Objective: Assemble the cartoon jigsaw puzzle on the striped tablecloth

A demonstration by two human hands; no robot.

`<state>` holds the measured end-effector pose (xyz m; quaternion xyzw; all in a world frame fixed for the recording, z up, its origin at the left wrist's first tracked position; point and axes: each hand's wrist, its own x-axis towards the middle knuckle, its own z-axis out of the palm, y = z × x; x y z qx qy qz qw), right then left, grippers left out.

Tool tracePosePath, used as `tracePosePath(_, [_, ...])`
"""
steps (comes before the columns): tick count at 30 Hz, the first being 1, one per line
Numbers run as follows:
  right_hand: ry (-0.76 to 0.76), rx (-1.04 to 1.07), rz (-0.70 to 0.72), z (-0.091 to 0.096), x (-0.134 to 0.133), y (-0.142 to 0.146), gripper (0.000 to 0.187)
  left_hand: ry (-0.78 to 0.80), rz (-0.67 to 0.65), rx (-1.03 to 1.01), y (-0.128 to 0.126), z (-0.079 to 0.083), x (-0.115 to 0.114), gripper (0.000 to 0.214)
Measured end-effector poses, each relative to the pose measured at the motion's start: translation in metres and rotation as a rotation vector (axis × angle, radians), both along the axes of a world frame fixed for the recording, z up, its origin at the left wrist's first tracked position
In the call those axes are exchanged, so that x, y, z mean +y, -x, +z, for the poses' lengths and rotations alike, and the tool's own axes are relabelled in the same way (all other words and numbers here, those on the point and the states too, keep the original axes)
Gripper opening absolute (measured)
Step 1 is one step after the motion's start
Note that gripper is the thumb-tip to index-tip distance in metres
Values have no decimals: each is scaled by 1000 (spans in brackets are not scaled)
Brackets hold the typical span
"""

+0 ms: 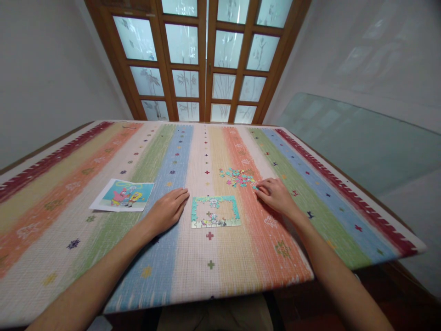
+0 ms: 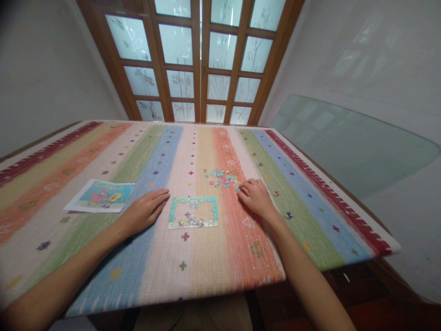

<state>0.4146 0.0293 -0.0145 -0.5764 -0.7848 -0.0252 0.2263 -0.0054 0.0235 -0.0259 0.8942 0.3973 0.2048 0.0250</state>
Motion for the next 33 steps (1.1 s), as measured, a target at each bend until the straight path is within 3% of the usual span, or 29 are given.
tracePosePath(18, [40,35,71,4,8,5,19,-7,-8,27,1,0,1,37])
tracePosePath(24, [12,-29,153,9,25,26,31,-19,-4,46,1,1,0,37])
tracePosePath(33, [35,-196,88,9,48,47,47,-18,1,53,1,2,-1,37])
